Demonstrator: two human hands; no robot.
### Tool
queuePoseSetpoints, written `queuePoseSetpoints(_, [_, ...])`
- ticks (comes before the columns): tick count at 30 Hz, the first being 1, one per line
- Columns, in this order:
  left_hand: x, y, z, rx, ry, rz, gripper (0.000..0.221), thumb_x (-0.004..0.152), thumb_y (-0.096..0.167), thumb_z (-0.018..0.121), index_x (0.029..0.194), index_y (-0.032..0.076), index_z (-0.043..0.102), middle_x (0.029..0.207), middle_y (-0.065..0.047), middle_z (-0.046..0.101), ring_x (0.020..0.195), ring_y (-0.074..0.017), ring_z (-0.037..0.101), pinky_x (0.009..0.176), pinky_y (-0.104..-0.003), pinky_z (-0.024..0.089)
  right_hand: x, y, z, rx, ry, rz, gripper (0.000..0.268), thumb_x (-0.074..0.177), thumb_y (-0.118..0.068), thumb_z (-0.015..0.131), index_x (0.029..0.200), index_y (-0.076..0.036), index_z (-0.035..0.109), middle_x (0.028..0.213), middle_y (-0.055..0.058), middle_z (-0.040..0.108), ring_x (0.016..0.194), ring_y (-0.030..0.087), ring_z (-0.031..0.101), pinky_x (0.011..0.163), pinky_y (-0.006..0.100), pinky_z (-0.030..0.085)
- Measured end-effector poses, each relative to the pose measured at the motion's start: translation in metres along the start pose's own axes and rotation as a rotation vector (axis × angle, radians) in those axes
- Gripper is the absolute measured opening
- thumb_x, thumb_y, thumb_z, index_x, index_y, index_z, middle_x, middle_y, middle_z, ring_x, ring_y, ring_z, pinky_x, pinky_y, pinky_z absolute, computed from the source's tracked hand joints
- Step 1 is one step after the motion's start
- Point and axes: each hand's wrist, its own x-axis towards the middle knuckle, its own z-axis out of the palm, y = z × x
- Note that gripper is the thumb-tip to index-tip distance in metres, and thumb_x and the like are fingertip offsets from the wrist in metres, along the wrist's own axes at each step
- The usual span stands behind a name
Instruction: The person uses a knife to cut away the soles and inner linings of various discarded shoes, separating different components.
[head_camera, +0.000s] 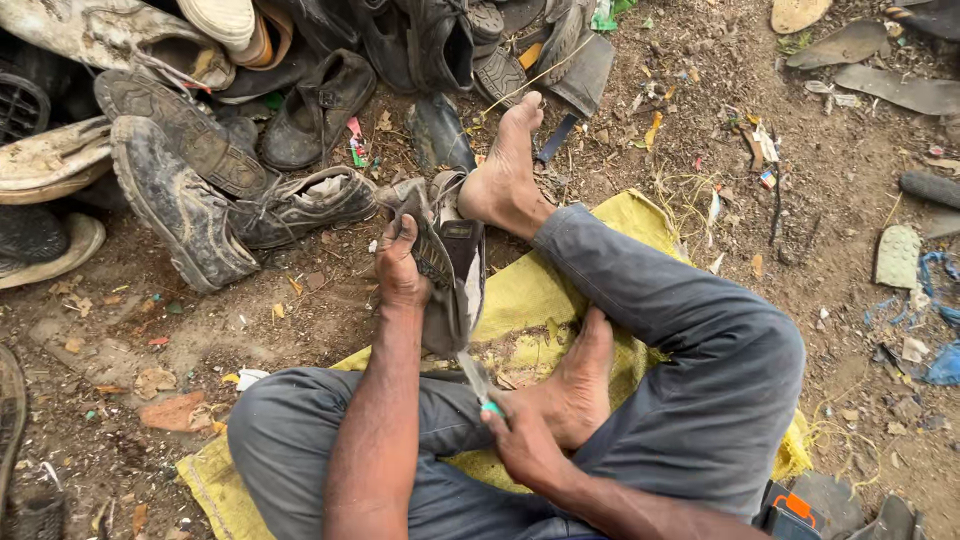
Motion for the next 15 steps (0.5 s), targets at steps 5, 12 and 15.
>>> queuePoseSetpoints(5, [-0.007, -0.002, -0.003, 0.030, -0.088, -0.043, 0.036, 0.095, 0.034, 0.076, 0.116, 0.006, 0.071, 0.100, -0.004, 0.074, 0.091, -0.0174, 0.069, 0.085, -0.032, 0.055, 0.049, -0.002, 0.020, 0.136, 0.127, -0.100, 0.034, 0.098, -0.023, 0.059, 0.123, 0.000, 0.063, 0.104, 0.028, 0.070, 0.095, 0.041, 0.067, 0.083, 0.047, 0.051])
queuePoseSetpoints(12, [0.012, 0.029, -0.012, 0.230, 0.127, -0.033, 0.042, 0.090, 0.035, 0.074, 0.117, 0.003, 0.071, 0.098, -0.009, 0.077, 0.088, -0.0212, 0.073, 0.083, -0.031, 0.061, 0.003, -0.025, 0.027, -0.019, 0.295, -0.430, 0.033, 0.091, -0.015, 0.062, 0.120, 0.003, 0.061, 0.099, 0.033, 0.067, 0.094, 0.049, 0.062, 0.079, 0.052, 0.048])
queuePoseSetpoints(15, [0.009, 0.054, -0.003, 0.408, 0.084, -0.130, 0.035, 0.095, 0.025, 0.074, 0.116, -0.004, 0.072, 0.097, -0.014, 0.074, 0.082, -0.0238, 0.067, 0.075, -0.034, 0.057, 0.003, -0.037, 0.003, 0.084, 0.038, -0.142, 0.030, 0.099, -0.021, 0.058, 0.122, -0.002, 0.061, 0.094, 0.027, 0.071, 0.089, 0.043, 0.069, 0.077, 0.050, 0.053])
